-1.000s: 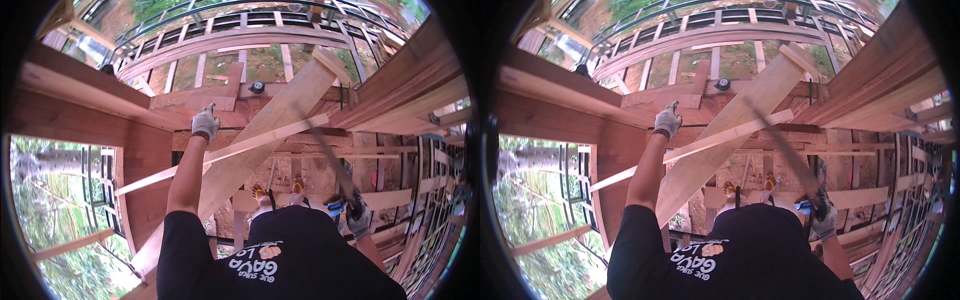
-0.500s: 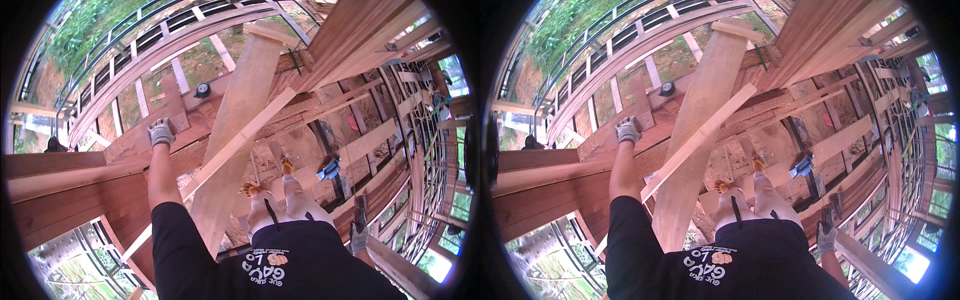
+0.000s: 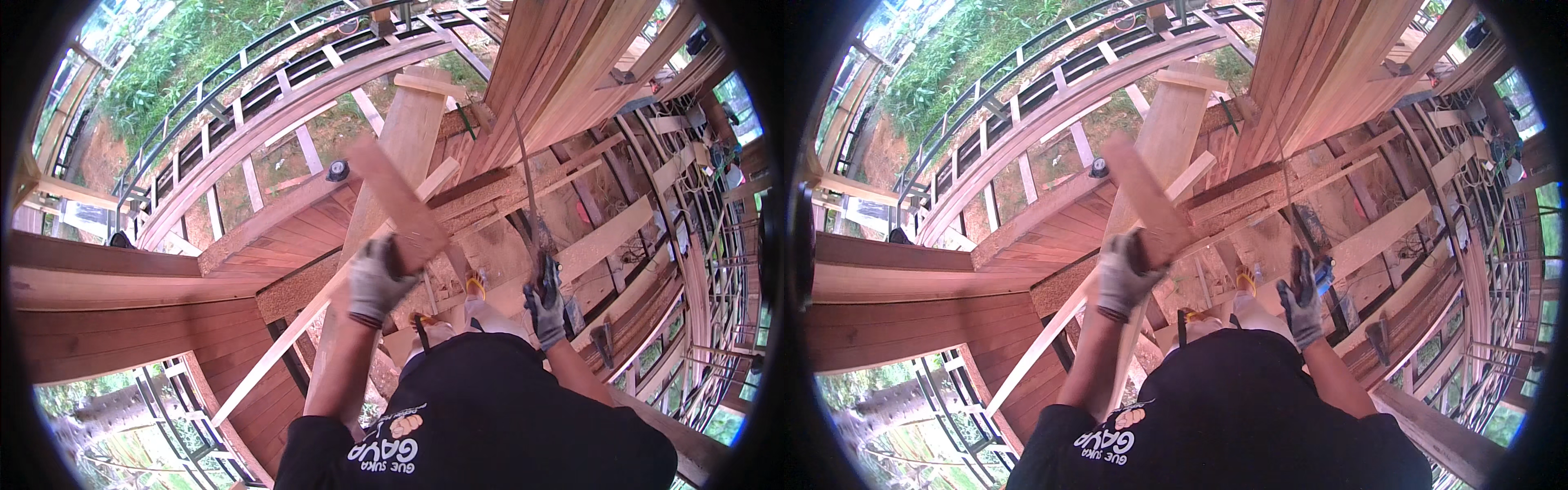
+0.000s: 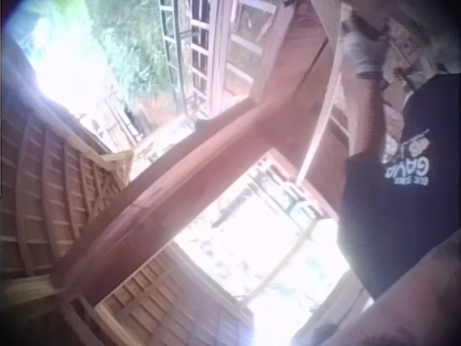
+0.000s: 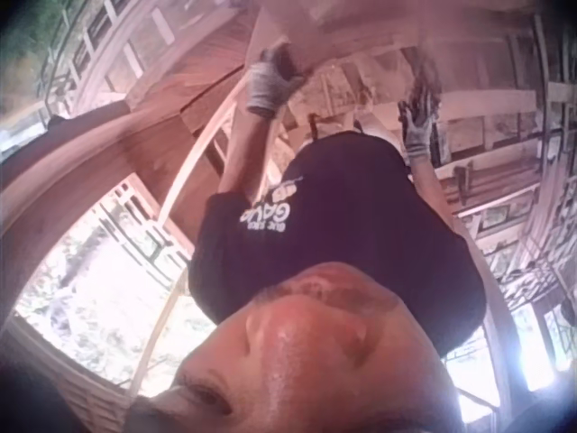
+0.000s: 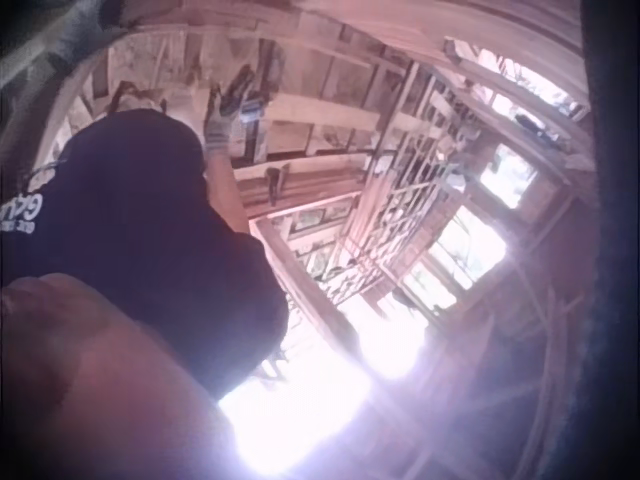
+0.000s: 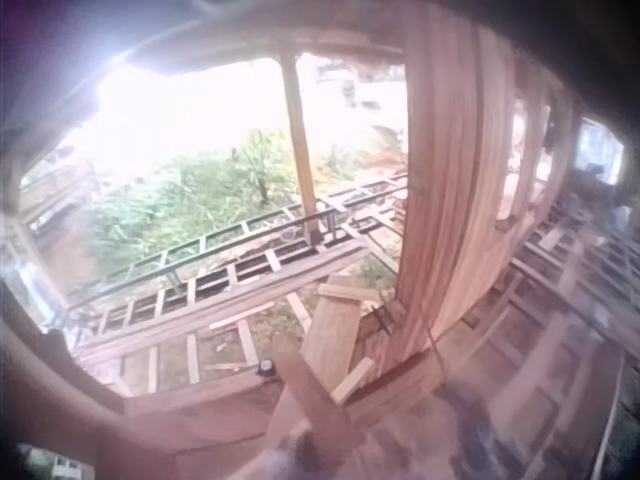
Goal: The person uses a hand saw to cut a wooden plank positioned on a wooden frame. They repeatedly saw along the plank, pause to adjust the saw, and continue cutting until the plank is separated.
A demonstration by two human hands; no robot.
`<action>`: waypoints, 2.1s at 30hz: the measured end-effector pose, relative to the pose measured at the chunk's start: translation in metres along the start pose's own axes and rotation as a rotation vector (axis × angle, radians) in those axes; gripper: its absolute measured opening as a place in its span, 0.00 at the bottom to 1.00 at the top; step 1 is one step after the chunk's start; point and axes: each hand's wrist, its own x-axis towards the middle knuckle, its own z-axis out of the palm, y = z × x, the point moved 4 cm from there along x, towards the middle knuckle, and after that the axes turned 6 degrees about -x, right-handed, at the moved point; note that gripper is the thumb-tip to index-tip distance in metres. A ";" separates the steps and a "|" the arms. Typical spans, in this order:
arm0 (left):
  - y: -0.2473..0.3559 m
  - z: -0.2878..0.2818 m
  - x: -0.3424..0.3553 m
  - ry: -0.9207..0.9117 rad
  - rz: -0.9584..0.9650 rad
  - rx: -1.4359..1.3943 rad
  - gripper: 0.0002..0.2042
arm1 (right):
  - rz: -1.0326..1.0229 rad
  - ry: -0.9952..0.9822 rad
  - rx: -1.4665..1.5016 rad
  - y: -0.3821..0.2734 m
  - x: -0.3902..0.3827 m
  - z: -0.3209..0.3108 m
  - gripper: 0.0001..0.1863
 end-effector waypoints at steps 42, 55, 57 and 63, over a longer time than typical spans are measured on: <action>-0.151 -0.093 -0.090 0.038 -0.345 0.478 0.26 | -0.014 -0.147 0.231 -0.003 0.071 -0.031 0.15; -0.139 -0.072 -0.139 -0.170 -0.521 0.433 0.33 | -1.009 -0.189 -0.455 -0.025 0.094 0.071 0.18; -0.146 -0.070 -0.156 -0.084 -0.454 0.426 0.31 | -0.468 -0.405 -0.067 -0.014 0.084 0.073 0.21; -0.133 -0.067 -0.166 -0.134 -0.444 0.452 0.34 | -0.585 -0.522 -0.405 -0.008 0.083 0.066 0.35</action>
